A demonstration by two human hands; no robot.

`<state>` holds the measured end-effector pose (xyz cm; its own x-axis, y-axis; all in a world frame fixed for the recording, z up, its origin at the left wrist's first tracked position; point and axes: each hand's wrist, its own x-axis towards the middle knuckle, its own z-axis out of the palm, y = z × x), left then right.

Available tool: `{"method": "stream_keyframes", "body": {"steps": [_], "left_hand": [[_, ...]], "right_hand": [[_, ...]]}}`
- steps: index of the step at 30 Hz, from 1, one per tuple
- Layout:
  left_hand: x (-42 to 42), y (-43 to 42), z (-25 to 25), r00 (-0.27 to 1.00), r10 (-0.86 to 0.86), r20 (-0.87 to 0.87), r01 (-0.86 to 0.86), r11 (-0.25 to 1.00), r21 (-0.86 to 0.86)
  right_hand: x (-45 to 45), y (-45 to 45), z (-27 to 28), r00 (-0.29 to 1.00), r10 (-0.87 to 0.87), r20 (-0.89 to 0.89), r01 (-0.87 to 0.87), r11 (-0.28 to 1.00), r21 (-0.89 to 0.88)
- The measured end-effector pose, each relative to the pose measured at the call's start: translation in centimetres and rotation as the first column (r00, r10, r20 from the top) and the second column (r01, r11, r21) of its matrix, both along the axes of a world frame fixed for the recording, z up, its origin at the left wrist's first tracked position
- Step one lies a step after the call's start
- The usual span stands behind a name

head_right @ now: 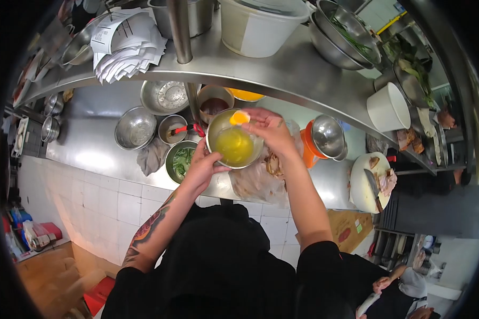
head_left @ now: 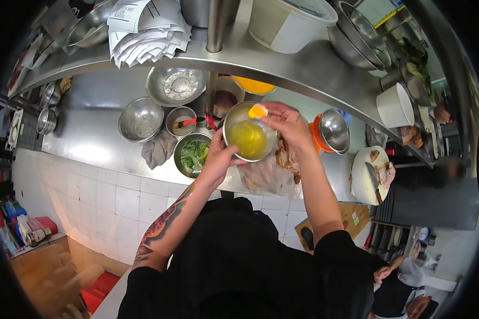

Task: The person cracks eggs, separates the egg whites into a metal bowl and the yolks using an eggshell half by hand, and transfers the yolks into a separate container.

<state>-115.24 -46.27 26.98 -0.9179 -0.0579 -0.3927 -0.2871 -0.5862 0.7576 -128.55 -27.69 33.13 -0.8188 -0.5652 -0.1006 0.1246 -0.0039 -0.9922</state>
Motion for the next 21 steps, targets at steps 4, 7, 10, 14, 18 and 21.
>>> {"method": "stream_keyframes", "body": {"steps": [4, 7, 10, 14, 18, 21], "left_hand": [[-3.7, 1.3, -0.7, 0.995, 0.025, -0.096, -0.023, 1.000, 0.019], [-5.7, 1.9, -1.7, 0.994, 0.051, -0.092, -0.048, 0.998, 0.040], [-6.5, 2.1, -2.2, 0.993, 0.075, -0.087, -0.073, 0.997, 0.030], [-5.4, 2.3, -2.3, 0.987, 0.122, -0.105, -0.119, 0.992, 0.028], [-3.0, 2.0, -1.9, 0.984, 0.167, -0.065, -0.167, 0.986, 0.005], [-0.8, 1.5, -1.7, 0.986, 0.165, -0.010, -0.166, 0.986, -0.024]], "right_hand": [[-6.5, 0.3, 0.0, 0.964, -0.194, -0.183, 0.247, 0.906, 0.343], [-17.4, 4.2, -8.9, 0.912, -0.371, -0.174, 0.266, 0.860, -0.436], [-22.5, 4.3, -10.6, 0.704, -0.440, -0.557, 0.438, 0.887, -0.147], [-24.4, 0.8, -10.7, 0.517, -0.189, -0.835, 0.558, 0.814, 0.161], [-26.1, -4.9, -11.4, 0.441, 0.032, -0.897, 0.540, 0.789, 0.294], [-27.4, -9.0, -12.2, 0.405, 0.159, -0.901, 0.540, 0.753, 0.375]]}}
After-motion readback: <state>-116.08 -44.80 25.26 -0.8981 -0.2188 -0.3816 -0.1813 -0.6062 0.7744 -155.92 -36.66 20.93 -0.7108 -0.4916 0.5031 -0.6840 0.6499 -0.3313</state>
